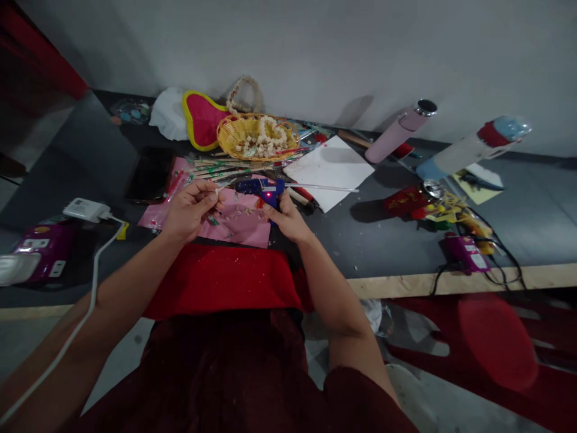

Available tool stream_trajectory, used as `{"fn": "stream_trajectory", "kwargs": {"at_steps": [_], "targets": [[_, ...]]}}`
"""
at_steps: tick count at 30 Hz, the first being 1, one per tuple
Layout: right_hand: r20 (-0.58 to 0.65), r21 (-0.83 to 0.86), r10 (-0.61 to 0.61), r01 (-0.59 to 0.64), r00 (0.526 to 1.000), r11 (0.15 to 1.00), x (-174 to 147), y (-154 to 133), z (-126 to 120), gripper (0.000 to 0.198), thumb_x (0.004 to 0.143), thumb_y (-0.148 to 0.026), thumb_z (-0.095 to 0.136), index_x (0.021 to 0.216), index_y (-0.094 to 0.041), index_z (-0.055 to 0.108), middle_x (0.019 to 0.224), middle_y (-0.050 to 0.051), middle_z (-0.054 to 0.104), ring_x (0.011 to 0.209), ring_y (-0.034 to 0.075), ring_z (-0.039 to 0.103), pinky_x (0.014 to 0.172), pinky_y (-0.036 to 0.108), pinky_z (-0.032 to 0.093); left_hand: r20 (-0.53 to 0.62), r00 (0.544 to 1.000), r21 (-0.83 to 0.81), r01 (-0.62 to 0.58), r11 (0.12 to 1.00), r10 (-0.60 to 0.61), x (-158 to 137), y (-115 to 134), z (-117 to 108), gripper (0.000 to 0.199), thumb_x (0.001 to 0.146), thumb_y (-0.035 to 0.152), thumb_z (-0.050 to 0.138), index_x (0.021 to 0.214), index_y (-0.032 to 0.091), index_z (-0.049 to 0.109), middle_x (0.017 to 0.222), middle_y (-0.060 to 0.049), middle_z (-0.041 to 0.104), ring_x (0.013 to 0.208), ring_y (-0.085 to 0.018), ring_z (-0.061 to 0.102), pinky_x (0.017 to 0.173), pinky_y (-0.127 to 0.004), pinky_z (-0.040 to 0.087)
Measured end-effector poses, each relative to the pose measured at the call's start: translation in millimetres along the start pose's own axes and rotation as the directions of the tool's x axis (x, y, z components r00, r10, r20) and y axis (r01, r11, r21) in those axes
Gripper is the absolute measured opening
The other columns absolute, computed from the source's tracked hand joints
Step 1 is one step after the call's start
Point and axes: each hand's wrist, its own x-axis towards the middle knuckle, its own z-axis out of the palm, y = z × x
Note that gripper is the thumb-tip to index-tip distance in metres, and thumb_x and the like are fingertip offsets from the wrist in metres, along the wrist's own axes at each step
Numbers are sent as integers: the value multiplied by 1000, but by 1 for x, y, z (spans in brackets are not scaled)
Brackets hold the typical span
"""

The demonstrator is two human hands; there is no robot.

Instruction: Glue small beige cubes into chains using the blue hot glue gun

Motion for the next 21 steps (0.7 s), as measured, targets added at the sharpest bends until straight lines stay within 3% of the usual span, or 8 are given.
{"fn": "stream_trajectory", "kwargs": {"at_steps": [2,5,8,11,13,17,19,21], "targets": [[-73,11,-38,39,997,999,2,-2,-9,36,82,-53,65,100,-27,48,86,-1,61,64,13,52,66,32,50,-19,1000,0,8,1000,-8,0,1,1,29,71,30,76,93,18,61,79,-1,71,64,-11,66,50,-18,51],[-284,-96,-74,48,956,994,5,-1,-35,31,82,-49,66,93,-26,49,68,-4,55,58,13,50,61,30,48,-29,1000,5,4,1000,-4,0,2,2,29,71,30,76,92,19,61,77,-1,71,63,-11,66,49,-18,50],[-517,-221,-102,-18,850,975,5,5,-67,30,80,-44,66,95,-23,50,70,-4,56,57,12,50,61,30,47,-22,1000,0,-1,1000,1,0,2,2,28,70,30,77,91,18,61,76,-1,70,62,-10,65,48,-18,49],[-657,-339,-96,-180,748,923,3,12,-95,34,80,-42,61,104,-20,51,80,0,62,64,15,56,66,32,49,-7,1000,-17,-6,1000,6,0,1,2,29,71,29,77,91,17,62,77,-1,70,62,-10,65,49,-18,50],[-699,-436,-66,-351,712,829,-1,12,-107,36,83,-43,57,106,-16,55,85,6,66,74,20,61,72,36,50,-5,1000,-19,-8,1000,8,0,1,1,28,71,29,77,91,17,62,77,0,70,61,-10,65,49,-18,50],[-767,-558,-8,-661,642,502,-10,1,-115,42,86,-50,54,98,-10,63,96,19,68,98,31,62,88,46,46,-10,1000,-13,-4,1000,4,0,0,1,28,71,30,77,91,18,62,77,-1,70,62,-10,65,49,-18,49],[-792,-568,-33,-717,609,404,-13,-9,-109,42,86,-50,53,98,-12,65,103,20,67,102,33,61,89,47,45,-9,1000,-10,-1,1000,1,-1,-1,2,30,70,30,78,92,18,62,77,-1,71,62,-11,65,49,-18,49],[-744,-643,-120,-655,657,397,-14,-20,-96,35,86,-46,55,101,-16,66,108,18,66,102,31,61,88,46,45,6,1000,-2,3,1000,-3,-1,-1,2,30,70,31,78,93,18,62,79,-2,71,62,-11,65,49,-19,49]]}}
